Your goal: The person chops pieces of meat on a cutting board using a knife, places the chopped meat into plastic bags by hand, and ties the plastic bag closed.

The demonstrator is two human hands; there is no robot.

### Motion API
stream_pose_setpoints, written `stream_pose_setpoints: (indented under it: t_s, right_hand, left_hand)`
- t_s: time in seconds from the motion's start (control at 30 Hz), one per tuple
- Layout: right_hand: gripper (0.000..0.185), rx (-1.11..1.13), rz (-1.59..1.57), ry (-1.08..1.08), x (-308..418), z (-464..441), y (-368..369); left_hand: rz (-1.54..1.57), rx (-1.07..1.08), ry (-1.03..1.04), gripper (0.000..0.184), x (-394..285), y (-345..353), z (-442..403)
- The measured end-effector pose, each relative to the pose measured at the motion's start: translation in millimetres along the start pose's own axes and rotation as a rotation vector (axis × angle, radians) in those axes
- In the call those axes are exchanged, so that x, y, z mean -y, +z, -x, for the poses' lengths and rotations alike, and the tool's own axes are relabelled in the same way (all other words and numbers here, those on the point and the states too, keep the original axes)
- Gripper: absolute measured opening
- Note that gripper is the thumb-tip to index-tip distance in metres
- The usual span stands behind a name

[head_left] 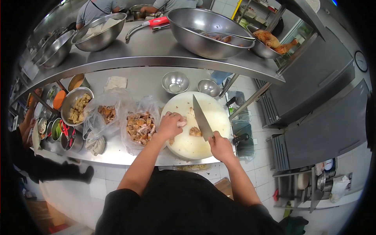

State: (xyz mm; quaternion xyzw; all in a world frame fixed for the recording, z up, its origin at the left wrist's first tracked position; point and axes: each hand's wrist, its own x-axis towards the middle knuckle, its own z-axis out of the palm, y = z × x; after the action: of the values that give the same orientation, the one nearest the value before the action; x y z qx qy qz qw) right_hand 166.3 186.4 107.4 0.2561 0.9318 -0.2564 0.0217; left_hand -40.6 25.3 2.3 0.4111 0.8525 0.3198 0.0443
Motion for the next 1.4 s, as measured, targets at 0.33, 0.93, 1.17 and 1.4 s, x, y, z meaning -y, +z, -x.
stream_pose_setpoints:
  t_s: [0.33,0.93,1.17,1.4]
  right_hand:
    - [0.027,-0.034,0.104,-0.152,60.8,-35.8,42.1]
    - [0.018,0.206,-0.946,0.435,-96.7,-8.2,15.7]
    - [0.018,0.441,-1.009,0.261,-14.6,-36.7,68.6]
    - [0.017,0.563,-0.826,0.050,87.8,-42.7,99.8]
  left_hand:
    - [0.112,-0.211,-0.156,0.050,-14.1,-12.3,82.4]
    - [-0.056,-0.028,-0.121,0.100,-62.8,33.2,6.0]
    - [0.029,-0.345,-0.045,0.059,-54.4,63.0,11.3]
    - [-0.047,-0.732,-0.141,0.042,33.0,-24.0,61.3]
